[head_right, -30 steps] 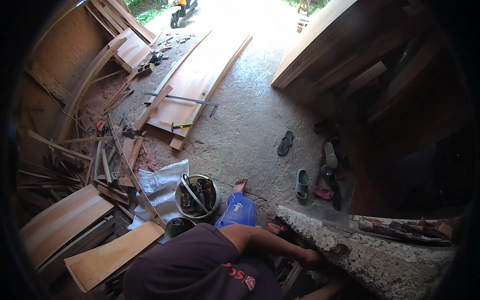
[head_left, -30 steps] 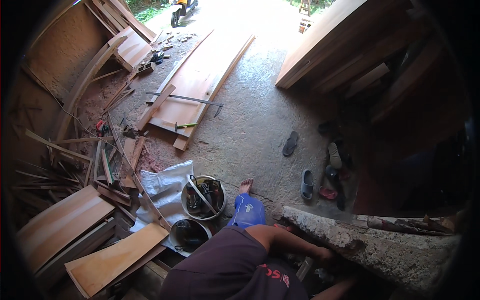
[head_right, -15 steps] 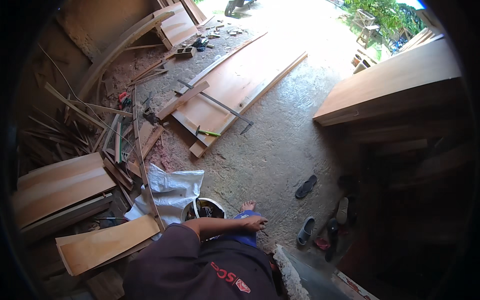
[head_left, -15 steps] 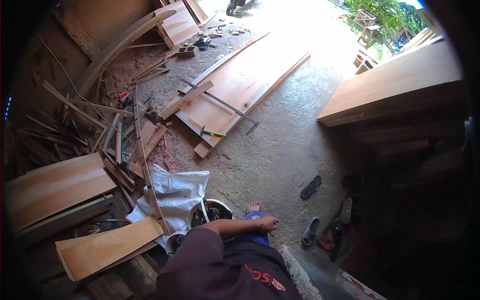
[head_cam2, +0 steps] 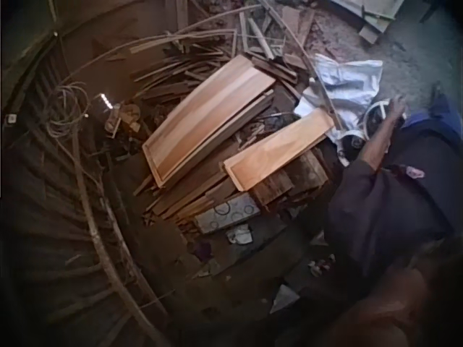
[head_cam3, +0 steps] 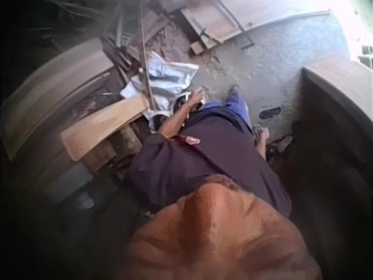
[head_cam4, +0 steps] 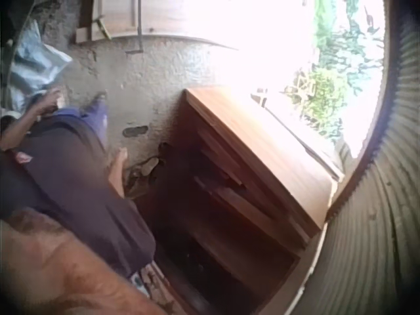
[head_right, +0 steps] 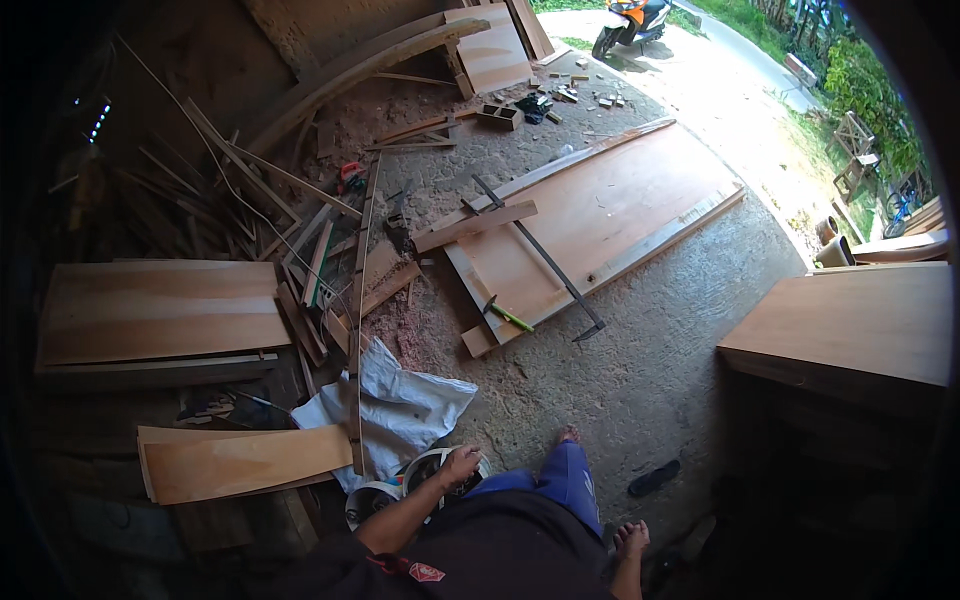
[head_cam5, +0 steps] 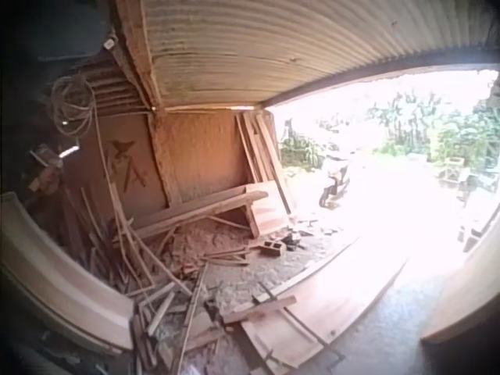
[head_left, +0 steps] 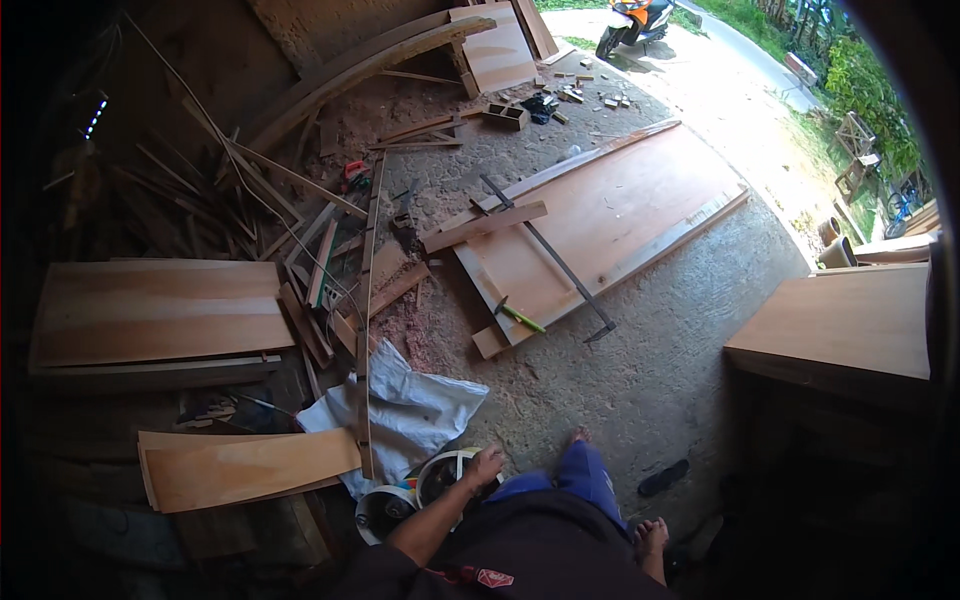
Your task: The person measures and marks a wooden plank using a square and pencil, then saws it to size. They subsequently position the cut plank against a larger board and hammer nails to secure it.
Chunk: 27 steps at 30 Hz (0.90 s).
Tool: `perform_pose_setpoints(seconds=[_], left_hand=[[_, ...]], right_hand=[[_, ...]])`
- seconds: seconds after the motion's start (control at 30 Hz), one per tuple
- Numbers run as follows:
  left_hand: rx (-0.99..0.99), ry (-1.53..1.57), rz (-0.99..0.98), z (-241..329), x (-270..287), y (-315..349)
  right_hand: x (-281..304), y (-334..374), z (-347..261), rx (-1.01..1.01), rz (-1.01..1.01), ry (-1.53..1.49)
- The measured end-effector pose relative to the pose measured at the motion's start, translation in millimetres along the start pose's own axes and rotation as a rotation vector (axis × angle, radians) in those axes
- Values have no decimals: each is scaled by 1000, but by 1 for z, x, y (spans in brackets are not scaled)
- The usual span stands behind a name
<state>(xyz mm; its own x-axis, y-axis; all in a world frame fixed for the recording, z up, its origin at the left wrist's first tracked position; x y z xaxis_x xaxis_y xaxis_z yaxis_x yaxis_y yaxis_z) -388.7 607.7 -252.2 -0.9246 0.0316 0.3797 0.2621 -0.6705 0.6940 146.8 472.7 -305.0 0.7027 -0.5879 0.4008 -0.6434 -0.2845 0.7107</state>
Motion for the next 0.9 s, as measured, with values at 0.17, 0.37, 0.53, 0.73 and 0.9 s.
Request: perform_pose_setpoints(seconds=[0.17, 0.37, 0.53, 0.73, 0.9], left_hand=[[281, 293, 175, -55, 15, -17], [632, 582, 436, -43, 57, -57], [296, 686, 526, 24, 121, -115], [286, 788, 475, 92, 203, -186], [404, 393, 394, 57, 281, -280]], right_hand=[[-57, 10, -101, -227, -135, 211], [-158, -43, -187, -251, -242, 286], [-348, -64, -376, 152, -389, 617], [-605, -14, -543, 470, -482, 372], [-779, 88, -542, 603, -674, 313]])
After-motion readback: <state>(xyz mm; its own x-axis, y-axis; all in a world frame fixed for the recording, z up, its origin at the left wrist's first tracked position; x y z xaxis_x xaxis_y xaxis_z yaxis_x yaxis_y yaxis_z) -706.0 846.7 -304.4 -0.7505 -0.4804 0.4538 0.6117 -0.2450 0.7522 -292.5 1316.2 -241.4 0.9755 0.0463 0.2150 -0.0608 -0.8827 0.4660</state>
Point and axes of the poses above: each hand's wrist, its own y-axis away from the middle knuckle, its own x-axis out of the back of the hand, z = x × y, the point moved 3 cm from there along -y, towards the middle knuckle, and after that the axes turned 10 degrees about z, right-handed, at the moved point
